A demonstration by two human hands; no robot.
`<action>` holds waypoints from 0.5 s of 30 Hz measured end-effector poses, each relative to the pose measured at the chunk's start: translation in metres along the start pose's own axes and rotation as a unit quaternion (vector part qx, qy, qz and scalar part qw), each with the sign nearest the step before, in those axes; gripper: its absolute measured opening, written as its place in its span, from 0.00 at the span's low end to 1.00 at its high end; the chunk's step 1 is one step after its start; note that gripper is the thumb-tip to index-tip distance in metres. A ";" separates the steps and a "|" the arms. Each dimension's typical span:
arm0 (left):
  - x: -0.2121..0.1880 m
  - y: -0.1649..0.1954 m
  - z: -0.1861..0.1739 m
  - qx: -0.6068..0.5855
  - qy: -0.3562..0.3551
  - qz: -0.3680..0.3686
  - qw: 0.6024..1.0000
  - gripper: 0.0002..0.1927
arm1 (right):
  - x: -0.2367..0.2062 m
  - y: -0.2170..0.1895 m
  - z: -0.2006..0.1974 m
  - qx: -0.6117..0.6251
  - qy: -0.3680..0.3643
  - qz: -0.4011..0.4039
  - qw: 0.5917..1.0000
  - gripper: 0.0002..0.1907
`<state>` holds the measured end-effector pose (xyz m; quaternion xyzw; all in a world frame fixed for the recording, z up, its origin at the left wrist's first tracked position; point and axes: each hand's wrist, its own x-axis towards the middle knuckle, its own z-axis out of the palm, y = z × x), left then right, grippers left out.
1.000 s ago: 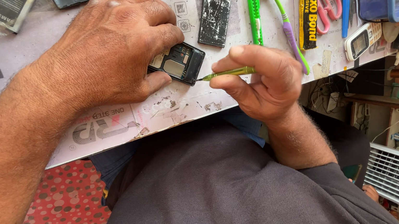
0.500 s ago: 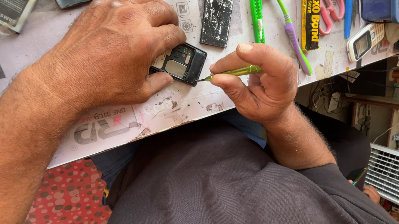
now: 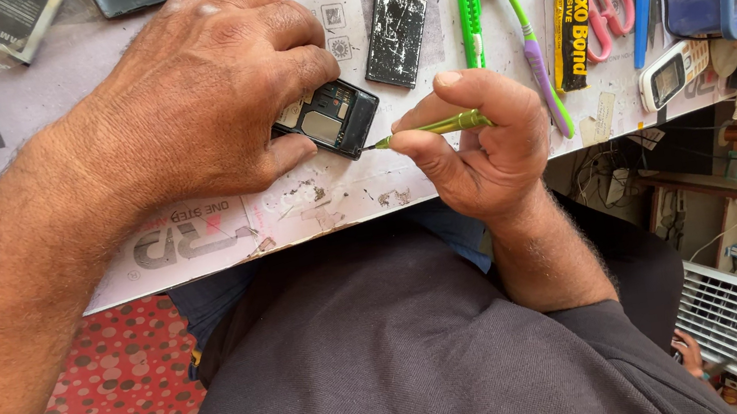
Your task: The person removes a battery from a mobile phone and then uses a green screwdriver to unscrew and adjust internal components. The phone back cover is placed aside, and the battery is set on the table during the process.
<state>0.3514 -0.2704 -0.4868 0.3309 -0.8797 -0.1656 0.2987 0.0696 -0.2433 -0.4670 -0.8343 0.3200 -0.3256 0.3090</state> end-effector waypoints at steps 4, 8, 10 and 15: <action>-0.001 0.000 -0.001 0.011 0.001 0.001 1.000 0.25 | -0.003 0.004 0.004 0.009 0.003 -0.006 1.000 0.25; 0.000 0.000 0.000 -0.005 -0.005 -0.005 1.000 0.23 | -0.002 0.008 0.002 0.024 0.012 0.010 1.000 0.25; 0.001 0.000 0.000 -0.001 0.003 -0.001 1.000 0.24 | 0.001 0.011 0.002 0.027 0.019 0.018 0.999 0.25; -0.001 -0.002 0.000 -0.026 -0.012 -0.008 1.000 0.24 | 0.001 0.017 0.003 0.052 0.030 0.052 0.997 0.25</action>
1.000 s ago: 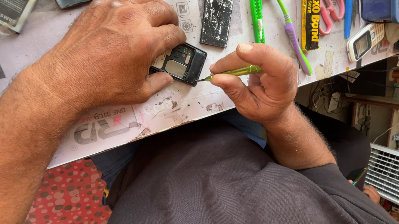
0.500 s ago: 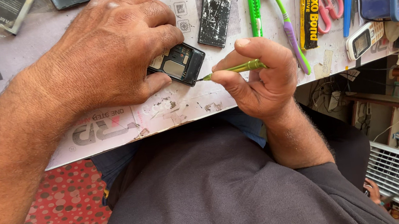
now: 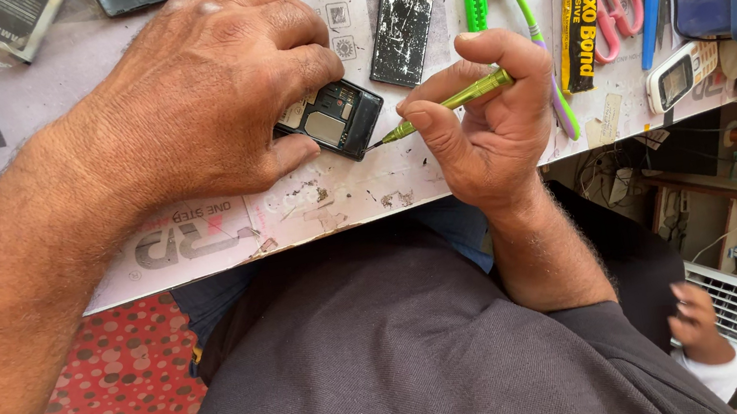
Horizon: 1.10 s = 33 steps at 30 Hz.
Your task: The person removes a battery from a mobile phone and then uses a green screwdriver to unscrew and adjust internal components. The phone back cover is placed aside, and the battery is set on the table during the process.
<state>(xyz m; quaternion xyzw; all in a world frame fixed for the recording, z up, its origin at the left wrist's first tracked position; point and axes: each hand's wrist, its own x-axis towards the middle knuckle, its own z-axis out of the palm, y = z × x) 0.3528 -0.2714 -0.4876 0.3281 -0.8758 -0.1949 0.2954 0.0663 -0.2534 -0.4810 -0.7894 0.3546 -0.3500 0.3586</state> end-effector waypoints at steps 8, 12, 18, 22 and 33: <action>0.003 -0.001 0.002 0.020 0.008 0.004 1.000 0.24 | -0.004 0.002 0.000 0.027 0.004 0.019 0.999 0.26; 0.003 -0.001 0.002 -0.002 0.008 -0.005 1.000 0.24 | -0.002 0.002 0.000 0.028 0.002 0.018 0.999 0.26; 0.003 -0.002 0.001 0.016 0.010 0.005 1.000 0.24 | -0.004 -0.001 -0.001 0.028 -0.007 0.016 0.999 0.25; 0.003 -0.001 0.003 0.020 0.013 0.006 1.000 0.24 | -0.003 -0.002 -0.001 0.019 -0.007 0.008 1.000 0.26; -0.001 0.000 0.003 0.030 0.011 0.002 0.999 0.24 | -0.002 -0.007 0.002 0.003 -0.011 -0.001 1.000 0.25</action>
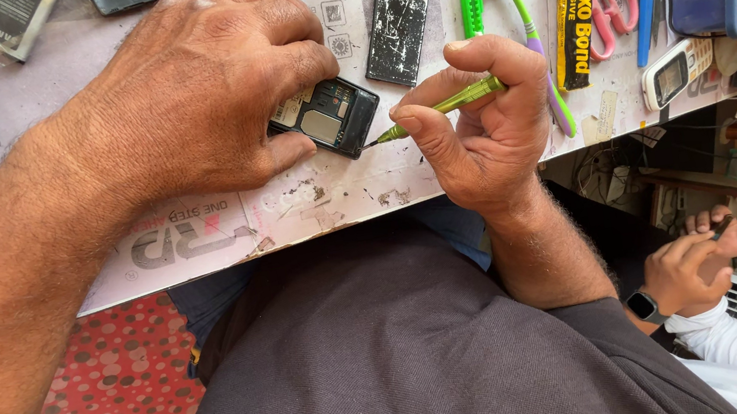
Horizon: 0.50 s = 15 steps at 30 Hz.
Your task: The person removes a battery from a mobile phone and then uses a green screwdriver to unscrew and adjust internal components. The phone back cover is placed aside, and the battery is set on the table during the process.
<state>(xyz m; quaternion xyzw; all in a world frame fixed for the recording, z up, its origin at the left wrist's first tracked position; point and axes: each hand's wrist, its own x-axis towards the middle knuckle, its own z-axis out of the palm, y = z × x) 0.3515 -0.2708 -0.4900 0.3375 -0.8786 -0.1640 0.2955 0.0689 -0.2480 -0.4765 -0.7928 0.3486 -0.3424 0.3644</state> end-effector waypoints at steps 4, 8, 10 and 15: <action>0.000 -0.001 -0.001 -0.010 -0.004 0.001 1.000 0.24 | 0.000 -0.001 0.001 -0.005 -0.001 -0.001 1.000 0.25; -0.001 0.000 -0.002 -0.021 -0.014 -0.006 1.000 0.23 | 0.000 -0.003 0.001 -0.015 0.001 -0.004 1.000 0.26; 0.000 0.000 -0.003 -0.009 -0.006 0.000 1.000 0.24 | 0.001 -0.003 0.000 -0.014 0.002 -0.005 1.000 0.26; 0.001 0.000 -0.001 0.000 -0.008 -0.003 1.000 0.25 | 0.002 0.001 -0.001 -0.021 0.000 -0.010 1.000 0.25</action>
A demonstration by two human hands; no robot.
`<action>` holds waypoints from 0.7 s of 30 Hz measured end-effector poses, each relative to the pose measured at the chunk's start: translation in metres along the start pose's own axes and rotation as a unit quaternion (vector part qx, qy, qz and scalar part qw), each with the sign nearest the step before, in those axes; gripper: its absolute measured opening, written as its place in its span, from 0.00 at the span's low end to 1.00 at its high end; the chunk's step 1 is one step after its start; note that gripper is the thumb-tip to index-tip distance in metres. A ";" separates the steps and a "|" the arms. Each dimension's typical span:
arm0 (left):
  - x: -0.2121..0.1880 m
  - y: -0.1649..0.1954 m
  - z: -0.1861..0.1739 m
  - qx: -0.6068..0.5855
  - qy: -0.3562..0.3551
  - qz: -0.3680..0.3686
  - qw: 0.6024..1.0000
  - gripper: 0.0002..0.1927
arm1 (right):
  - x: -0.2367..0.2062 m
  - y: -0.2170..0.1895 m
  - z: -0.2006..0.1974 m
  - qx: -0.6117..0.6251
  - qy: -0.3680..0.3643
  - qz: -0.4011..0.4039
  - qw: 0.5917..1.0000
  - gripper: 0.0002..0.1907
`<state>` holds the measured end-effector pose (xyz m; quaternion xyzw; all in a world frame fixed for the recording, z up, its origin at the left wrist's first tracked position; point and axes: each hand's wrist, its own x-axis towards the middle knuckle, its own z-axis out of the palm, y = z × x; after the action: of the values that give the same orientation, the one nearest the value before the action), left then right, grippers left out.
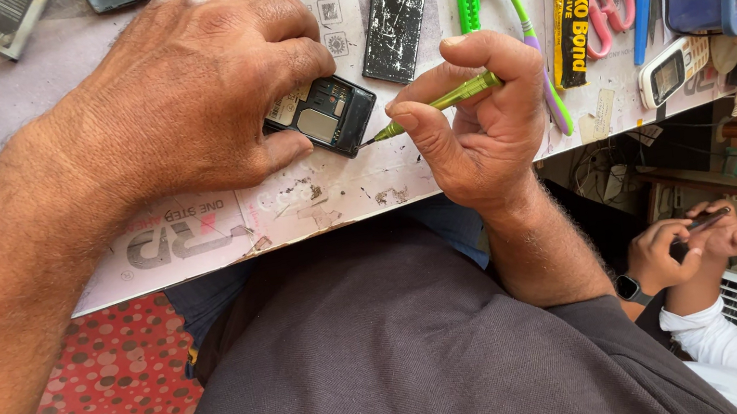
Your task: The person removes a battery from a mobile phone and then uses a green screwdriver to unscrew and adjust internal components. The phone back cover is placed aside, and the battery is set on the table during the process.
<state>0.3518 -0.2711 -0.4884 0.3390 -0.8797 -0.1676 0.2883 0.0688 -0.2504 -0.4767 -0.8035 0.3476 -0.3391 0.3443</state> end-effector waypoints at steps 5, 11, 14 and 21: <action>0.000 0.000 0.001 0.005 0.001 0.000 1.000 0.25 | 0.001 0.005 -0.001 0.007 -0.005 -0.008 1.000 0.24; 0.002 0.001 0.000 0.005 0.012 0.009 1.000 0.25 | -0.001 0.003 -0.003 0.013 0.000 0.005 1.000 0.25; 0.003 0.001 0.000 -0.002 0.010 0.007 1.000 0.24 | -0.001 0.005 -0.003 0.011 0.005 0.000 1.000 0.26; 0.002 -0.001 0.002 -0.021 0.002 -0.005 1.000 0.23 | 0.000 0.015 0.001 0.035 0.011 0.008 0.999 0.25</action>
<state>0.3498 -0.2734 -0.4895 0.3373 -0.8739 -0.1869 0.2961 0.0647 -0.2577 -0.4892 -0.7844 0.3453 -0.3572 0.3713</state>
